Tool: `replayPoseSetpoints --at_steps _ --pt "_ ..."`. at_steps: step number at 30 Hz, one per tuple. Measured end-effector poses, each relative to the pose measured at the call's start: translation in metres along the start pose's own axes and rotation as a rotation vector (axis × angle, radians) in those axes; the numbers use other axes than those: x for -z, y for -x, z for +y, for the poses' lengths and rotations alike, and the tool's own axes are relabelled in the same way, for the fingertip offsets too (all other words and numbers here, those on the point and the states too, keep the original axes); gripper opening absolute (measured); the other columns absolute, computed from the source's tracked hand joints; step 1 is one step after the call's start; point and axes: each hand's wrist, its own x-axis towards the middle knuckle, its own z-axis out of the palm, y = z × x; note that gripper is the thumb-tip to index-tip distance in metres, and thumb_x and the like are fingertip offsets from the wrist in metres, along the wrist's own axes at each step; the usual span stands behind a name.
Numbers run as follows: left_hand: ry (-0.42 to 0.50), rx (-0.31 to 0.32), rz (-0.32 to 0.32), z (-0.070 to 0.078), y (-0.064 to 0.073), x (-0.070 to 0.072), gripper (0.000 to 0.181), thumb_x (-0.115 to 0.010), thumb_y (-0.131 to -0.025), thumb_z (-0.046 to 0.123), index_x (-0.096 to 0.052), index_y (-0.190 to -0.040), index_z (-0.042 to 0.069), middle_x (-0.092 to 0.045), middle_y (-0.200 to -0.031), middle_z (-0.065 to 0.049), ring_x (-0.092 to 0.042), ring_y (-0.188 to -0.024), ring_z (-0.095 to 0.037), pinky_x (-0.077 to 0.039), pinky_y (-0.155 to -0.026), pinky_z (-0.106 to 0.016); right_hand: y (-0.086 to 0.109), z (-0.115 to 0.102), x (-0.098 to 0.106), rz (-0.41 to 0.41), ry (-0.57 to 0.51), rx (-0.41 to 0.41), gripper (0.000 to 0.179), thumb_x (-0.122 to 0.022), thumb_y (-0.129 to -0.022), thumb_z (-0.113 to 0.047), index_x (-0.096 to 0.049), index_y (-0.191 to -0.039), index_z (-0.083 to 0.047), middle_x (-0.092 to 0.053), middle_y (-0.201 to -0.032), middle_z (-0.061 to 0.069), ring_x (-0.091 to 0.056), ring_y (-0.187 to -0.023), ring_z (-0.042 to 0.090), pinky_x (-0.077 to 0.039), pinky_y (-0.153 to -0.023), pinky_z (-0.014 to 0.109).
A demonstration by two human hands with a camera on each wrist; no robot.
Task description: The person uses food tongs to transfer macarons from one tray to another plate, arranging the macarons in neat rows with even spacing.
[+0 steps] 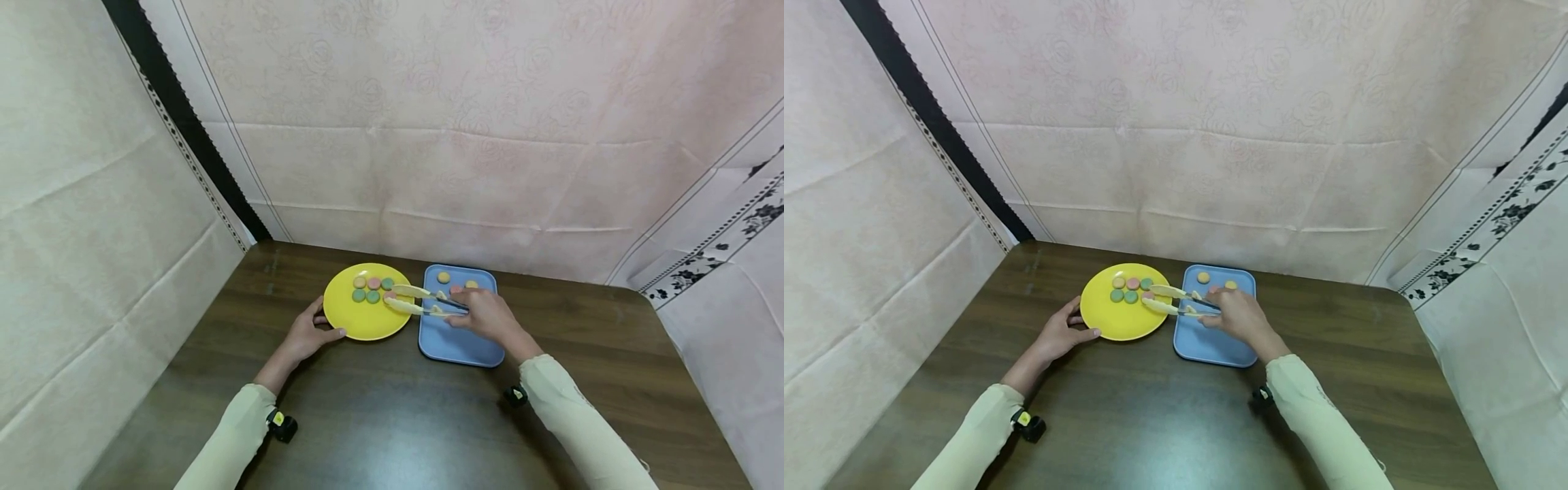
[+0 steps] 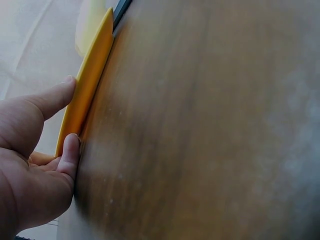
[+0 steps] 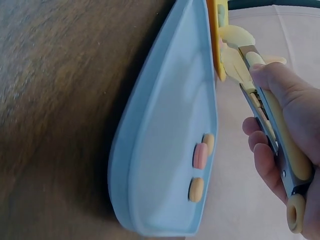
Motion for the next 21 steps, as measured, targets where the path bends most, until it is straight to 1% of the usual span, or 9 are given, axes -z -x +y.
replayPoseSetpoints --at_steps 1,3,6,7,9,10,13,19,21 --pt "-0.001 0.001 0.001 0.000 0.000 0.000 0.104 -0.084 -0.088 0.022 -0.015 -0.163 0.003 -0.037 -0.157 -0.020 -0.051 -0.129 -0.036 -0.055 -0.081 -0.029 0.002 0.001 0.002 0.003 -0.003 -0.008 0.049 -0.084 -0.085 -0.035 -0.075 -0.124 -0.005 -0.075 -0.115 0.010 -0.050 -0.068 0.013 -0.044 -0.058 0.030" --pt "-0.004 0.003 0.003 0.000 0.000 0.000 0.104 -0.084 -0.088 0.023 -0.015 -0.163 0.003 -0.038 -0.157 -0.020 -0.051 -0.129 -0.036 -0.055 -0.081 -0.030 0.005 0.002 0.008 0.013 -0.019 -0.034 0.055 -0.084 -0.086 -0.035 -0.071 -0.130 -0.006 -0.073 -0.121 0.014 -0.050 -0.068 0.013 -0.043 -0.057 0.029" --pt "-0.010 0.003 0.007 0.000 0.000 0.000 0.105 -0.084 -0.087 0.023 -0.015 -0.163 0.002 -0.038 -0.157 -0.020 -0.052 -0.128 -0.036 -0.055 -0.082 -0.030 0.011 0.006 0.018 0.020 -0.042 -0.070 0.058 -0.083 -0.087 -0.036 -0.068 -0.133 -0.005 -0.073 -0.118 0.016 -0.050 -0.067 0.016 -0.042 -0.056 0.030" --pt "-0.011 0.001 0.009 0.000 0.000 0.000 0.105 -0.084 -0.087 0.023 -0.015 -0.163 0.002 -0.038 -0.157 -0.020 -0.052 -0.128 -0.036 -0.055 -0.082 -0.029 0.013 0.007 0.022 0.023 -0.041 -0.077 0.057 -0.083 -0.087 -0.036 -0.068 -0.132 -0.004 -0.073 -0.118 0.017 -0.055 -0.071 0.016 -0.046 -0.058 0.032" --pt "-0.013 -0.003 0.009 0.000 0.000 0.000 0.105 -0.084 -0.087 0.023 -0.015 -0.163 0.002 -0.039 -0.156 -0.020 -0.053 -0.128 -0.036 -0.055 -0.082 -0.029 0.017 0.011 0.030 0.031 -0.050 -0.095 0.056 -0.082 -0.087 -0.035 -0.070 -0.130 -0.002 -0.072 -0.122 0.018 -0.065 -0.080 0.020 -0.053 -0.064 0.037" --pt "-0.012 -0.002 0.010 0.000 0.000 0.000 0.105 -0.084 -0.087 0.023 -0.015 -0.163 0.002 -0.039 -0.157 -0.020 -0.053 -0.128 -0.035 -0.055 -0.082 -0.029 0.020 0.013 0.034 0.039 -0.048 -0.098 0.056 -0.082 -0.088 -0.035 -0.070 -0.129 0.000 -0.072 -0.121 0.018 -0.068 -0.086 0.023 -0.056 -0.069 0.040" --pt "-0.010 0.000 0.009 0.001 -0.001 0.000 0.105 -0.084 -0.087 0.023 -0.015 -0.163 0.002 -0.039 -0.157 -0.020 -0.053 -0.128 -0.035 -0.054 -0.082 -0.028 0.029 0.021 0.045 0.066 -0.038 -0.119 0.055 -0.082 -0.088 -0.035 -0.070 -0.128 0.001 -0.072 -0.120 0.020 -0.071 -0.099 0.030 -0.057 -0.080 0.049" --pt "-0.015 -0.004 0.010 0.002 0.001 0.000 0.105 -0.085 -0.087 0.021 -0.016 -0.164 0.004 -0.039 -0.157 -0.017 -0.053 -0.128 -0.034 -0.054 -0.085 -0.029 0.046 0.038 0.059 0.107 -0.003 -0.194 0.055 -0.083 -0.087 -0.034 -0.071 -0.126 0.003 -0.073 -0.116 0.021 -0.069 -0.100 0.035 -0.055 -0.083 0.053" --pt "-0.019 -0.011 0.005 0.002 0.001 0.000 0.105 -0.084 -0.087 0.021 -0.015 -0.164 0.003 -0.039 -0.156 -0.019 -0.053 -0.128 -0.035 -0.054 -0.085 -0.029 0.052 0.043 0.063 0.119 0.000 -0.205 0.052 -0.083 -0.087 -0.033 -0.072 -0.124 0.002 -0.074 -0.111 0.018 -0.069 -0.093 0.033 -0.054 -0.079 0.051"
